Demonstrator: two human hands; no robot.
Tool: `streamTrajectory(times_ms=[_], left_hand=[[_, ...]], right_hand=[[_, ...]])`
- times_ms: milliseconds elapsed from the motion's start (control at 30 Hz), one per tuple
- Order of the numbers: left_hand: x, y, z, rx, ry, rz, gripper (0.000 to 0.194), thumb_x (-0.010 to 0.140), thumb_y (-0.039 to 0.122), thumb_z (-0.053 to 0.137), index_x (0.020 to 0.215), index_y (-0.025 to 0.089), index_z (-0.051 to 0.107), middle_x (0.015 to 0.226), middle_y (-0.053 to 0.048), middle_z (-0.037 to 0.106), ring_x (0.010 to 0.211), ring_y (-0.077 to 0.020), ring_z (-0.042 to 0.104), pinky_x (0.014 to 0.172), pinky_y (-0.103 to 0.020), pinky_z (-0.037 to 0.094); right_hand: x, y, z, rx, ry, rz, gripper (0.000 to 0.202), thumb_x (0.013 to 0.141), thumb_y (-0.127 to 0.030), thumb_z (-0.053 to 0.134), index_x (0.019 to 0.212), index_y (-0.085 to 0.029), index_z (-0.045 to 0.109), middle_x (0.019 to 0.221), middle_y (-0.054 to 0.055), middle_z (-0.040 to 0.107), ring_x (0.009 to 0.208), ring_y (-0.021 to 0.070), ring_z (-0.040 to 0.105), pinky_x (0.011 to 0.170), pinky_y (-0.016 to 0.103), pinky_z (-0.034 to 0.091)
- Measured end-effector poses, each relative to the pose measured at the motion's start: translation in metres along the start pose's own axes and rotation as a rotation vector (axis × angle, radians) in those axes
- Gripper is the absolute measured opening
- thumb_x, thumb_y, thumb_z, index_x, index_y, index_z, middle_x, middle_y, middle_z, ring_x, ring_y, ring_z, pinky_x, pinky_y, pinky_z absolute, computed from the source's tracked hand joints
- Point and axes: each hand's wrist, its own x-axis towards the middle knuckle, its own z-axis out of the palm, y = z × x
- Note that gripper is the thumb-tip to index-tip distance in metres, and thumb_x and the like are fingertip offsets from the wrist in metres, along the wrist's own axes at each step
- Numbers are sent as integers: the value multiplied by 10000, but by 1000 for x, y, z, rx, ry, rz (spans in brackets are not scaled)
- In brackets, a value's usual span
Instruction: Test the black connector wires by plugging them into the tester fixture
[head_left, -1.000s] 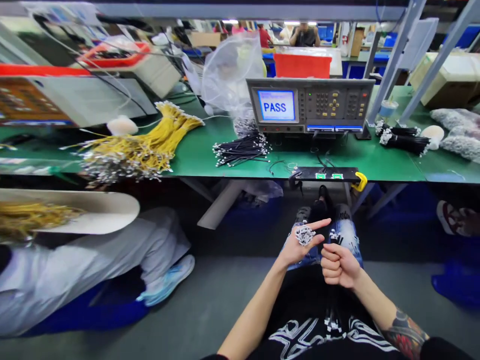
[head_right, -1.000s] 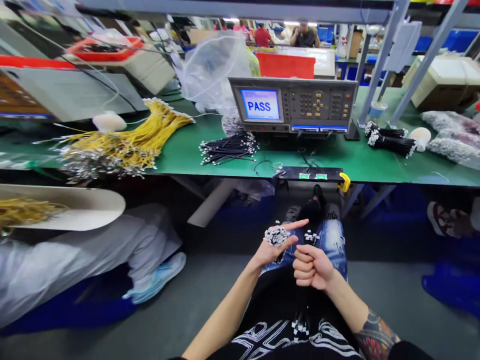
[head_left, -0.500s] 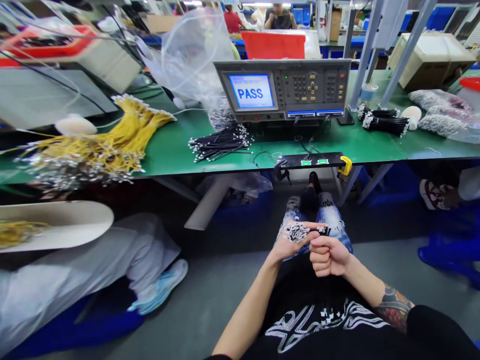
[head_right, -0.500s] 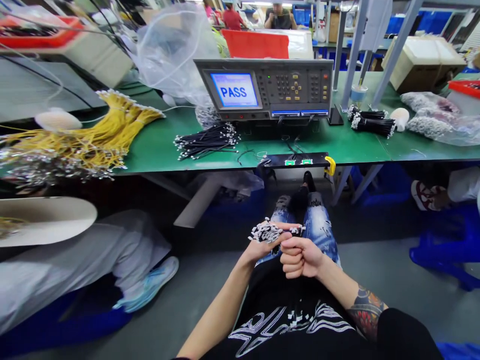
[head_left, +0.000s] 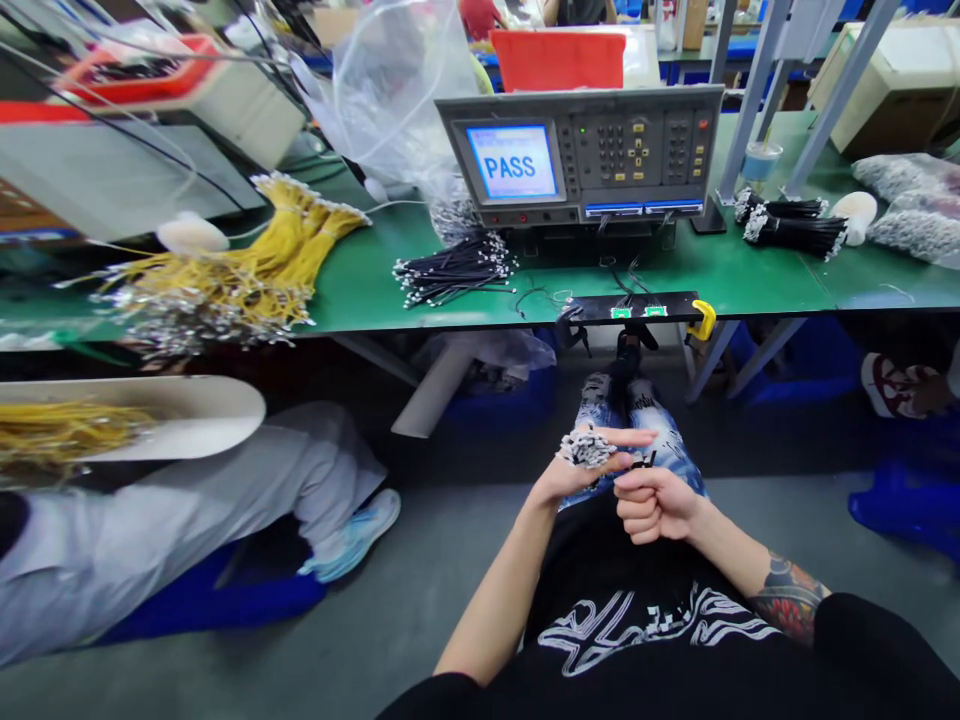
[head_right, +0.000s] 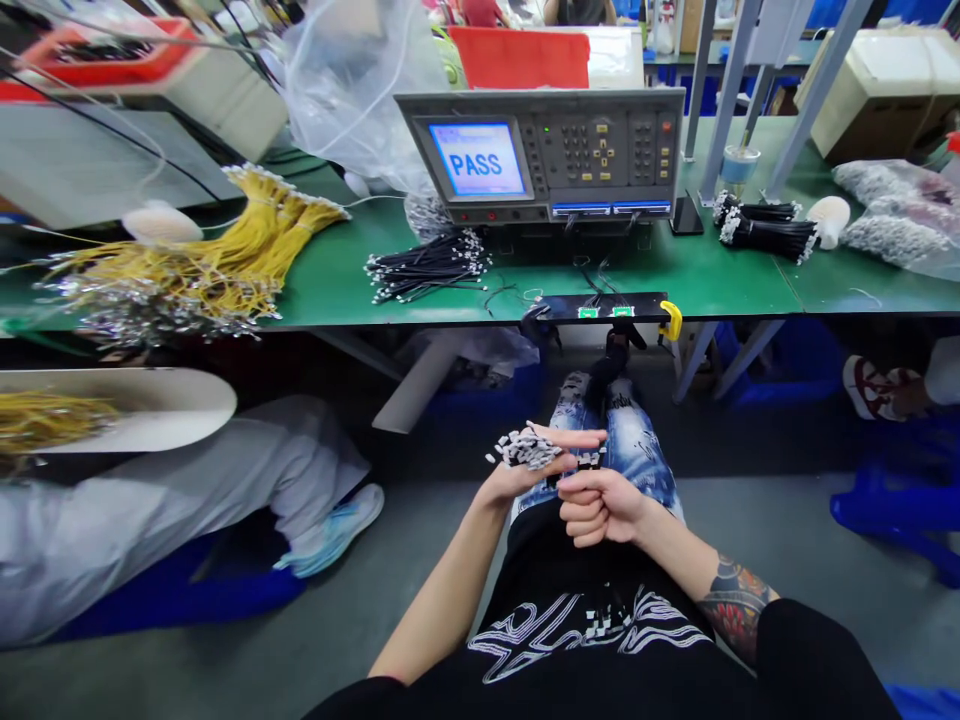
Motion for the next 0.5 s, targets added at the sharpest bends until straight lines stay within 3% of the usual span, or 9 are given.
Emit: streamTrajectory(times_ms=[67, 200, 300, 400, 433, 500], left_hand=[[2, 2, -2, -16, 28, 11, 387, 769, 527, 817, 981, 206, 858, 1137, -130, 807, 1142, -345, 740, 1035, -449, 562], [9, 9, 3, -48, -105, -109, 373, 766, 567, 805, 871, 214, 863, 1036, -107, 830, 1041, -326, 773, 976, -427, 592], [13, 10, 9, -76, -121, -107, 384, 752, 584, 814, 835, 213, 861, 961, -101, 836, 976, -307, 781, 941, -409, 603], [15, 3, 14, -74, -24, -90, 403, 747, 567, 829, 898, 194, 858, 794, -82, 811, 752, -237, 756, 805, -361, 620], [16, -1, 14, -82, 43, -102, 426, 754, 568, 823, 933, 183, 853, 706, -64, 780, 616, -189, 700, 685, -317, 607], [16, -10, 16, -131, 228, -125, 464, 769, 574, 805, 976, 160, 835, 599, -27, 713, 400, -85, 481, 433, -225, 442]], right_hand=[[0, -1, 0, 0, 1, 38, 596, 973, -334, 613, 520, -208, 247, 454, -102, 219, 396, 43, 96, 358, 166, 128], [-2, -2, 0, -8, 4, 54, 609, 964, -343, 633, 523, -209, 235, 453, -102, 215, 401, 47, 100, 362, 169, 134], [-6, -3, -2, -39, 37, 44, 613, 967, -364, 637, 536, -212, 229, 453, -106, 199, 402, 52, 102, 368, 168, 149], [-11, -8, -4, -83, 120, 0, 622, 989, -434, 607, 546, -221, 226, 450, -108, 193, 405, 59, 99, 370, 171, 150], [-13, -12, -5, -100, 163, -48, 628, 991, -461, 602, 547, -224, 226, 449, -109, 189, 405, 60, 98, 371, 174, 147], [-19, -25, -4, -144, 268, -200, 645, 980, -501, 616, 542, -228, 229, 447, -111, 179, 406, 63, 96, 378, 181, 152]])
